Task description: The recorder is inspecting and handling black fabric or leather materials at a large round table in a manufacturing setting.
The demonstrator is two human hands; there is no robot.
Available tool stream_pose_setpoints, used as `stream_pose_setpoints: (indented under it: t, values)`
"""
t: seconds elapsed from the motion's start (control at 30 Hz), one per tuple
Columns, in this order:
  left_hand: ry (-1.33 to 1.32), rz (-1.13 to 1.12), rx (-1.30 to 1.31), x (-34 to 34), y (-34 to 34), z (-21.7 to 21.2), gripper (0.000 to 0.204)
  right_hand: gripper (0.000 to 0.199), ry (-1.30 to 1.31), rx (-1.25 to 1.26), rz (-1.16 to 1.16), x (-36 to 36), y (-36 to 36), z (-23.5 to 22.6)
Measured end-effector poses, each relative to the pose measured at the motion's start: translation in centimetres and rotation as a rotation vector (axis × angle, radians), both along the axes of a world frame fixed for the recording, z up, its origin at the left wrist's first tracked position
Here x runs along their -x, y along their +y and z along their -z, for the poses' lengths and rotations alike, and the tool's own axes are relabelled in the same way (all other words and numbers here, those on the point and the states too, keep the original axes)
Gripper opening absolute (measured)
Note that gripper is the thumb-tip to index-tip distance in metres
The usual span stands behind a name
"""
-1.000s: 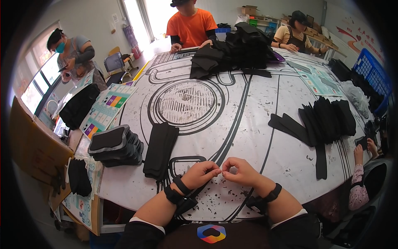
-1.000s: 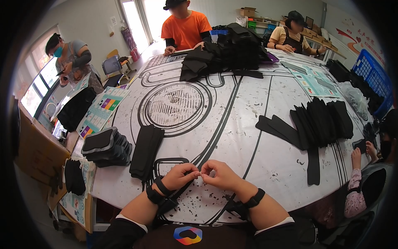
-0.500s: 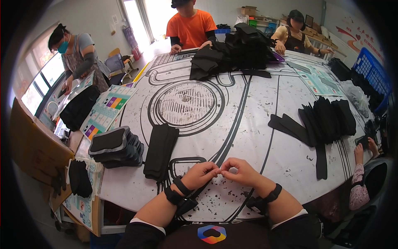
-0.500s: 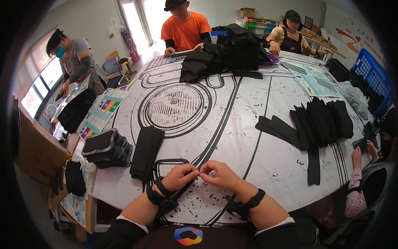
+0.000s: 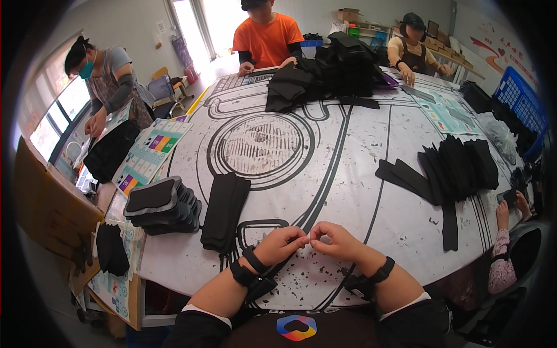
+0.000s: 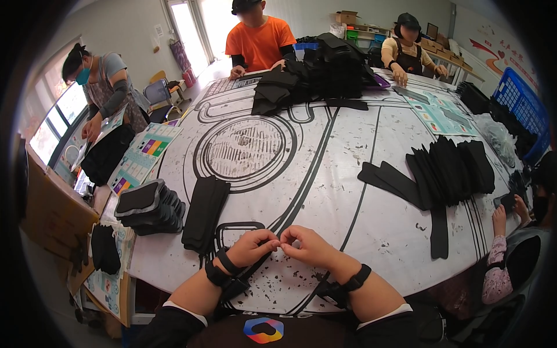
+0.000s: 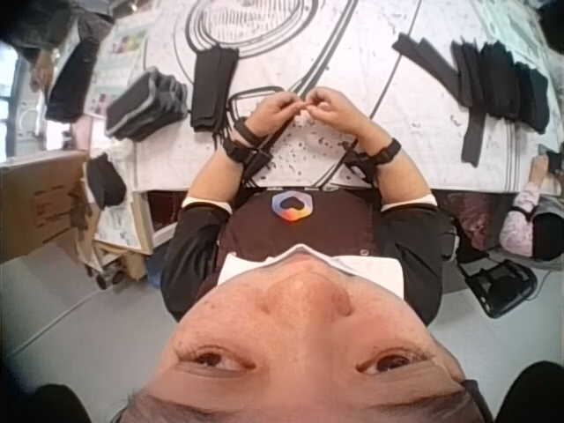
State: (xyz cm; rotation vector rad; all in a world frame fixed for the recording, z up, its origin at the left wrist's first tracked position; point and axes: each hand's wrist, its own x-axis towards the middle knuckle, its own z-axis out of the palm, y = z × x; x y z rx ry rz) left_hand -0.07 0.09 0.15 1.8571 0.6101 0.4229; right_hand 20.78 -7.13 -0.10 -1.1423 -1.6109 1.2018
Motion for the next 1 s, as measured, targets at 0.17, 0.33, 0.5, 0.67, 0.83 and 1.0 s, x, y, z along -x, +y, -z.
stream_pose_setpoints:
  t: [0.17, 0.33, 0.5, 0.67, 0.83, 1.0]
  values:
    - [-0.013, -0.003, -0.007, -0.03, -0.04, 0.01, 0.022, 0.015, -0.004, -0.014, 0.001, -0.02, -0.06, -0.07]
    - [-0.011, -0.004, -0.015, -0.04, -0.03, 0.01, 0.021, 0.015, 0.012, -0.008, 0.008, -0.02, -0.09, -0.10]
    - [-0.021, -0.011, -0.004, -0.04, -0.07, 0.09, 0.023, 0.017, 0.024, -0.008, 0.062, 0.06, -0.07, -0.04]
    - [-0.051, -0.022, 0.012, -0.07, -0.08, 0.18, 0.025, 0.019, 0.036, -0.013, 0.082, 0.11, -0.11, -0.16]
    - [-0.027, -0.007, -0.003, -0.03, -0.10, 0.09, 0.025, 0.019, 0.019, -0.008, 0.065, 0.03, -0.09, -0.22]
    - [-0.027, -0.005, 0.009, -0.07, -0.13, 0.07, 0.025, 0.019, 0.003, -0.011, 0.042, -0.09, -0.09, -0.14]
